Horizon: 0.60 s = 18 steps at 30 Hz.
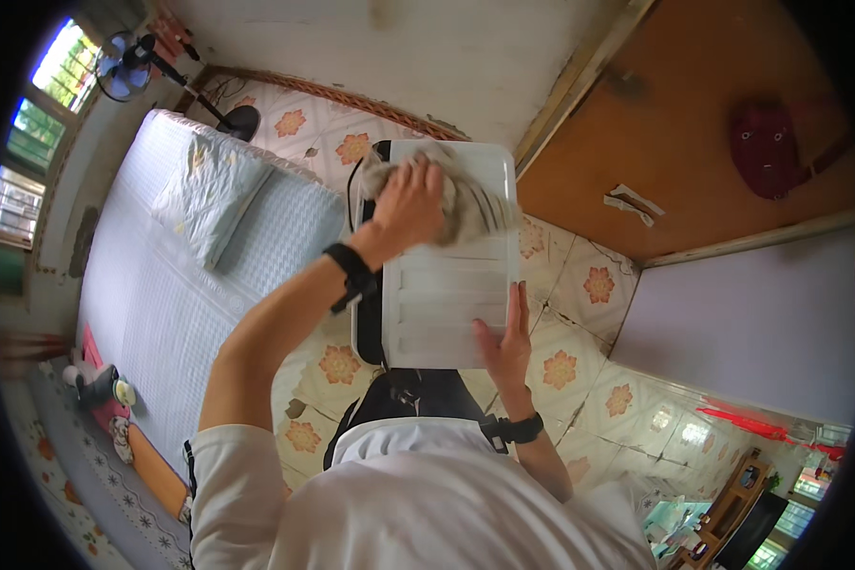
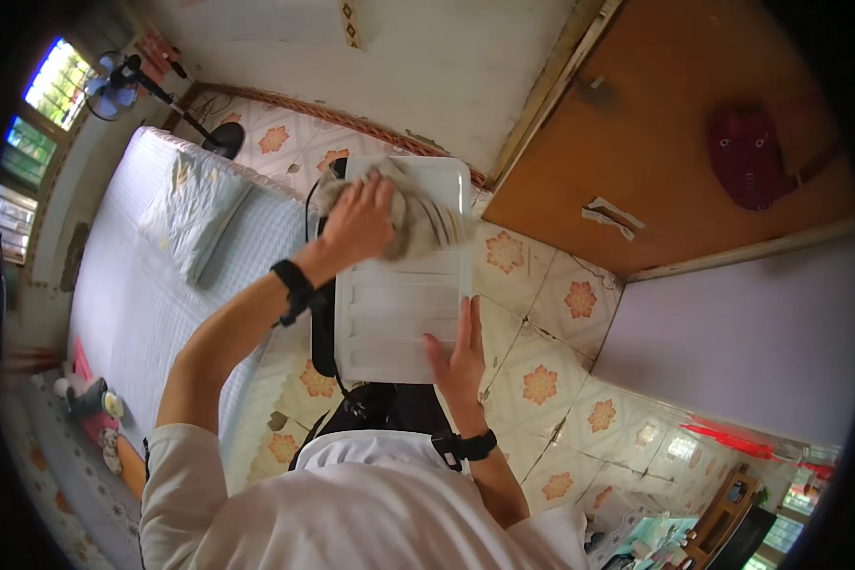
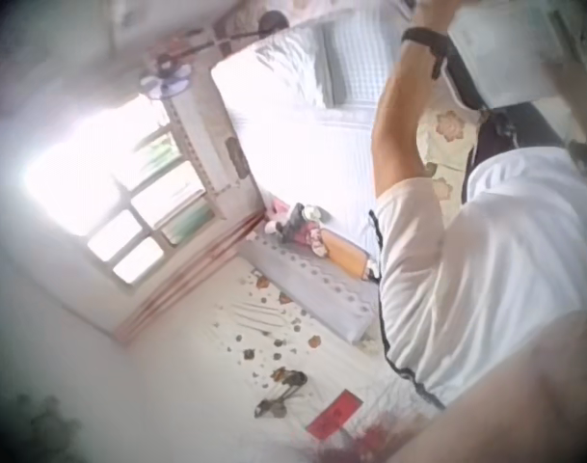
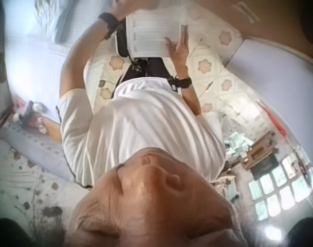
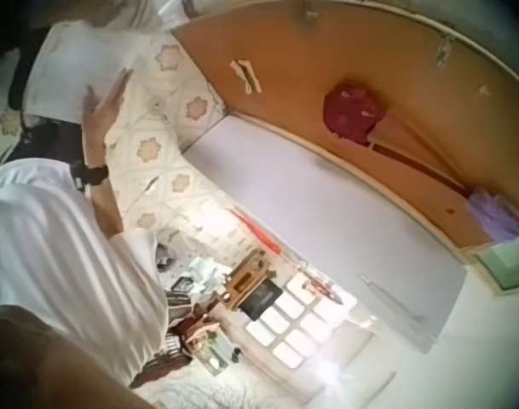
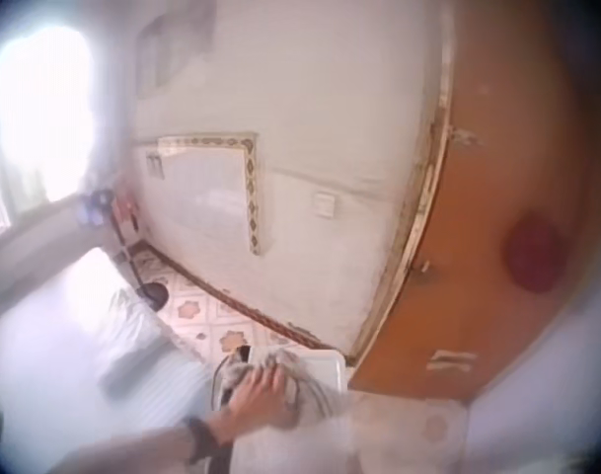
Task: Cleaning a door, air cooler, and wall tiles with a cloth, then washing the cloth in a basin of soapy water.
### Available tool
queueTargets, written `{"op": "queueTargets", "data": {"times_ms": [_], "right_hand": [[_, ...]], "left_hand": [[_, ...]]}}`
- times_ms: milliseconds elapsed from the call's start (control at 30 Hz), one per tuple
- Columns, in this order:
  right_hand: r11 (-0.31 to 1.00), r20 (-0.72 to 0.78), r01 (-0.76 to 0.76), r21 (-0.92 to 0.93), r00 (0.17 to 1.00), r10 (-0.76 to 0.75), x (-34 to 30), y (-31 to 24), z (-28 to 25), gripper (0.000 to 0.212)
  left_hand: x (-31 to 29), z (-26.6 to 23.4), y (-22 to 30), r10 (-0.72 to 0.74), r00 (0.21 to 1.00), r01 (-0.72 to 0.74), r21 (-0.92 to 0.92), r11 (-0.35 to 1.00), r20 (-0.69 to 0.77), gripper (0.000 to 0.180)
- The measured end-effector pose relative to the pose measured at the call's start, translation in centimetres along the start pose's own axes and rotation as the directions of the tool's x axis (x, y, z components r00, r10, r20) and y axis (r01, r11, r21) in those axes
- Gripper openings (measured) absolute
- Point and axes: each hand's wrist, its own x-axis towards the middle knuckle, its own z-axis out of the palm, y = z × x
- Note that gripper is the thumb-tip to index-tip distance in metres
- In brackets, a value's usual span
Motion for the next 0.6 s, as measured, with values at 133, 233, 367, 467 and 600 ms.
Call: {"op": "queueTargets", "data": {"times_ms": [133,233,367,467,600], "right_hand": [[1.000,-0.002,0.012,-0.026,1.000,-0.012,-0.1,0.3,0.1,0.069],[1.000,-0.019,-0.024,-0.015,1.000,0.023,-0.3,0.3,-0.2,0.070],[0.997,-0.051,0.019,-0.070,0.998,-0.023,0.0,0.2,0.0,0.069],[0.999,-0.074,0.002,-0.052,0.997,-0.006,-0.4,0.8,-0.2,0.067],[0.999,-0.055,-0.011,-0.032,0.998,0.009,-0.2,0.4,-0.4,0.067]], "left_hand": [[2.5,0.5,-0.6,-0.025,1.000,0.025,0.298,0.954,-0.003,0.050],[2.1,-0.5,1.1,-0.051,0.982,-0.014,0.337,0.941,0.183,0.045],[0.7,-2.6,2.1,0.017,0.962,-0.123,0.375,0.919,0.273,0.043],[-1.9,-3.7,3.8,0.136,0.955,-0.231,0.370,0.900,0.263,0.044],[-2.8,-3.8,1.3,0.209,0.974,-0.216,0.088,0.972,0.086,0.051]]}}
